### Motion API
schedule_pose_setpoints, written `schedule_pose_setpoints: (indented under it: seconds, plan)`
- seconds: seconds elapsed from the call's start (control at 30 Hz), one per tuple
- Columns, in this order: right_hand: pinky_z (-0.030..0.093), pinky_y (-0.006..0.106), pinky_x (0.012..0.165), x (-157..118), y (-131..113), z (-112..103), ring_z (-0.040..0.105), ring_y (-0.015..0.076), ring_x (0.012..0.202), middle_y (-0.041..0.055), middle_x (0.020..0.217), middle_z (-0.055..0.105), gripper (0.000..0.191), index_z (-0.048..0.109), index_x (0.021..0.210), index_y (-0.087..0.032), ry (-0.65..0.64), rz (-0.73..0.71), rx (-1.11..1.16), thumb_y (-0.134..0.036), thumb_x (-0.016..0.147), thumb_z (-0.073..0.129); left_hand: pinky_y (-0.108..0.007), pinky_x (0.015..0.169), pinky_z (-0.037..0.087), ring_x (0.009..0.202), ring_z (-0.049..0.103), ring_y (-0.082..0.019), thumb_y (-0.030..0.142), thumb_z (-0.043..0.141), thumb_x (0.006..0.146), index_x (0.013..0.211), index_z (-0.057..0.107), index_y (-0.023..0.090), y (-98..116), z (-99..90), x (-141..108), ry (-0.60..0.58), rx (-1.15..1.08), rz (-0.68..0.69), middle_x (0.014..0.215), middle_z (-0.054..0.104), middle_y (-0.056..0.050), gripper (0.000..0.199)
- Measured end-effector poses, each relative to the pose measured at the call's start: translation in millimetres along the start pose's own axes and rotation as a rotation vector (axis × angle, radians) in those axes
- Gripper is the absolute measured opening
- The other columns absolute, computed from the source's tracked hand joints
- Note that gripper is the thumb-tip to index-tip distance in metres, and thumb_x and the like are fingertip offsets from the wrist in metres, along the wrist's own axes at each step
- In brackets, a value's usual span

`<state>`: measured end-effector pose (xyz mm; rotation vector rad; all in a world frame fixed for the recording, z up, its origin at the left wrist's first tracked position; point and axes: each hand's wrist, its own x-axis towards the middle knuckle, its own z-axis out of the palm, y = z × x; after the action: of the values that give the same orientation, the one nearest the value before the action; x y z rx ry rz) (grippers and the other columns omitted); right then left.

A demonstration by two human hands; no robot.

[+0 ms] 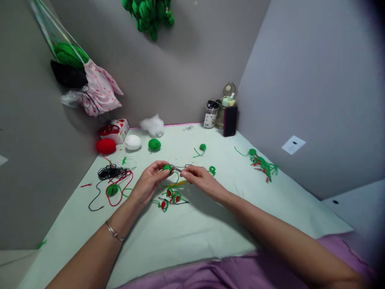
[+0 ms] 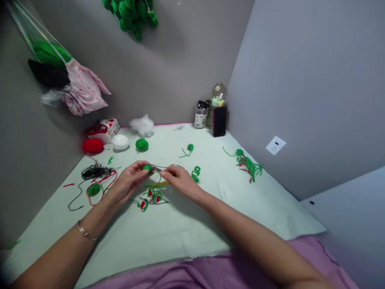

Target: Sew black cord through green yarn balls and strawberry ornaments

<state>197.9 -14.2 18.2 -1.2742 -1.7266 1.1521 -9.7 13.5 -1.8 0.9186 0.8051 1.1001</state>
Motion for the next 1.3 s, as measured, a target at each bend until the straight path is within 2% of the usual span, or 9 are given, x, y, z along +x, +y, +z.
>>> schedule_pose_setpoints:
  seconds: [0.2,0.63,0.8,0.9,0.97,1.1,1.17,1.2,1.3]
  plan:
    - [0.03,0.027,0.062,1,4,2,0.041,0.0124,0.066,-0.0004,0.07,0.049,0.032,0.064,0.082,-0.016,0.002,-0.01,0.051,-0.047,0.09,0.058,-0.021,0.084,0.052,0.085,0.069,-0.012,0.022,0.087,0.068,0.093,0.069,0.015,0,-0.5,-1,-0.009,0.05,-0.007,0.09,0.075,-0.002,0.032]
    - [0.03,0.026,0.061,1,4,4,0.042,0.0122,0.065,-0.0007,0.069,0.052,0.03,0.071,0.084,-0.017,0.055,-0.064,-0.003,-0.044,0.089,0.058,-0.023,0.081,0.053,0.083,0.07,-0.013,0.023,0.089,0.065,0.092,0.069,0.014,0,3.6,-3,-0.037,0.036,-0.033,0.089,0.076,-0.003,0.034]
    - [0.03,0.026,0.061,2,4,3,0.042,0.0121,0.066,-0.0006,0.069,0.052,0.03,0.071,0.081,-0.016,0.071,-0.047,0.017,-0.043,0.088,0.06,-0.022,0.083,0.054,0.086,0.072,-0.013,0.023,0.086,0.071,0.095,0.069,0.015,0,1.3,-2,-0.076,0.06,-0.044,0.093,0.077,-0.004,0.031]
    - [0.029,0.025,0.058,0,2,-7,0.038,0.0111,0.063,-0.0021,0.065,0.047,0.034,0.072,0.088,-0.016,0.074,-0.018,0.093,-0.048,0.089,0.06,-0.025,0.09,0.055,0.094,0.073,-0.016,0.022,0.083,0.075,0.097,0.068,0.015,2,0.1,-3,-0.111,0.037,-0.053,0.095,0.075,-0.004,0.028]
    - [0.03,0.025,0.057,-4,1,-18,0.038,0.0105,0.062,-0.0027,0.066,0.046,0.037,0.072,0.094,-0.016,0.025,-0.005,0.137,-0.05,0.089,0.06,-0.028,0.094,0.056,0.101,0.072,-0.019,0.021,0.081,0.078,0.1,0.067,0.015,4,0.1,-3,-0.123,0.007,-0.047,0.101,0.074,-0.005,0.026]
    - [0.037,0.024,0.063,-14,1,-38,0.049,0.0115,0.069,0.0003,0.078,0.061,0.03,0.073,0.095,-0.016,-0.328,-0.017,0.019,-0.044,0.086,0.068,-0.026,0.087,0.06,0.097,0.073,-0.018,0.02,0.071,0.087,0.106,0.067,0.014,9,1.1,-2,-0.083,-0.061,-0.047,0.11,0.074,-0.009,0.02]
    - [0.043,0.026,0.069,-16,1,-40,0.056,0.014,0.076,0.0027,0.086,0.068,0.026,0.073,0.098,-0.016,-0.413,0.006,-0.088,-0.039,0.084,0.071,-0.023,0.083,0.06,0.091,0.073,-0.016,0.019,0.067,0.09,0.105,0.067,0.013,10,2.0,-2,-0.065,-0.09,-0.055,0.108,0.074,-0.009,0.016]
    - [0.045,0.027,0.072,-15,0,-38,0.059,0.0152,0.079,0.0037,0.09,0.07,0.024,0.073,0.099,-0.017,-0.387,0.007,-0.132,-0.036,0.085,0.069,-0.022,0.082,0.06,0.089,0.074,-0.015,0.019,0.066,0.091,0.103,0.067,0.012,11,2.6,-2,-0.063,-0.1,-0.061,0.107,0.074,-0.01,0.014]
    - [0.047,0.029,0.078,-8,-3,-29,0.062,0.0161,0.083,0.0052,0.094,0.072,0.02,0.072,0.099,-0.017,-0.185,-0.042,-0.165,-0.032,0.091,0.062,-0.024,0.086,0.059,0.088,0.074,-0.016,0.018,0.069,0.088,0.098,0.066,0.013,11,4.7,-4,-0.071,-0.114,-0.077,0.101,0.075,-0.008,0.012]
